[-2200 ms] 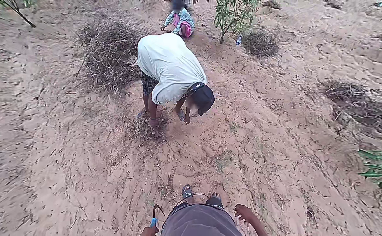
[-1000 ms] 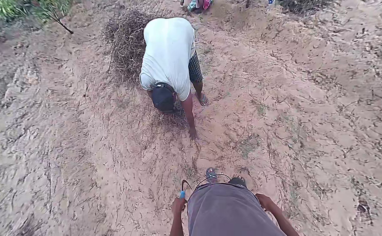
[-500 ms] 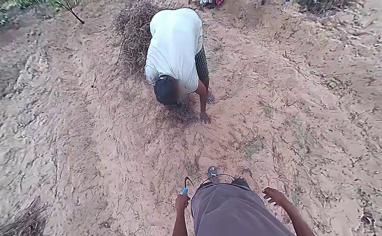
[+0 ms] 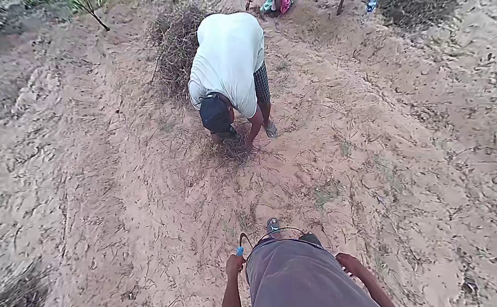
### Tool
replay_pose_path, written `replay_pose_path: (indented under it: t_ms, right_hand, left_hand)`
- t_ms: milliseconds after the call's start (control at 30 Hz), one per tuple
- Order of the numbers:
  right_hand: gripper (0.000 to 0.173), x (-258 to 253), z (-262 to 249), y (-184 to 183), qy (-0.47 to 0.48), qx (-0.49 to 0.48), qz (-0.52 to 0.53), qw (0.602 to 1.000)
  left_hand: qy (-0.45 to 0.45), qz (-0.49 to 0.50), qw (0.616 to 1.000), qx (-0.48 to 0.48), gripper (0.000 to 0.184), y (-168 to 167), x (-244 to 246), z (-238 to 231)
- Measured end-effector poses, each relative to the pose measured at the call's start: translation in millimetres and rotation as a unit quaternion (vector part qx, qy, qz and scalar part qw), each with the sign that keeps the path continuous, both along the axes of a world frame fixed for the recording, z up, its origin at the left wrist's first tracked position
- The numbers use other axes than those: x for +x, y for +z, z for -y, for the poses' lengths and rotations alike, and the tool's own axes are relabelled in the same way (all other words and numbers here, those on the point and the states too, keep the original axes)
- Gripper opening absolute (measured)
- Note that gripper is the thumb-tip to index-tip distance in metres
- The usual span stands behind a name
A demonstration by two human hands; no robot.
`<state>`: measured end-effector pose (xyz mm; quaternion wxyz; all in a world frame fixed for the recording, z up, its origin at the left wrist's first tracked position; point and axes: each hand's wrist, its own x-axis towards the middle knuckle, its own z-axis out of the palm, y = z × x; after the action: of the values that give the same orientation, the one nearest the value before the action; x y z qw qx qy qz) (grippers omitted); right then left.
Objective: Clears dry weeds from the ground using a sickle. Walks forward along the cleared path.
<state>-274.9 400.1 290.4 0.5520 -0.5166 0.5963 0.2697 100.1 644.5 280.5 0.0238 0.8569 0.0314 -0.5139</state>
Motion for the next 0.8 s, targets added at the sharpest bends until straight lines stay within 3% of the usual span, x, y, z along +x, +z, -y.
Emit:
replay_pose_path:
  t_ms: [367, 800]
  right_hand:
    - [0.038, -9, -6, -5, -0.103, 0.001, -0.002, 0.995]
    - [0.036, -30, -45, -5, -0.114, 0.013, -0.017, 0.993]
  left_hand:
    - [-0.011, 0.004, 1.000, -0.006, 0.043, 7, 4, 7]
    - [-0.006, 0.041, 0.999, 0.011, 0.048, -2, -20, -3]
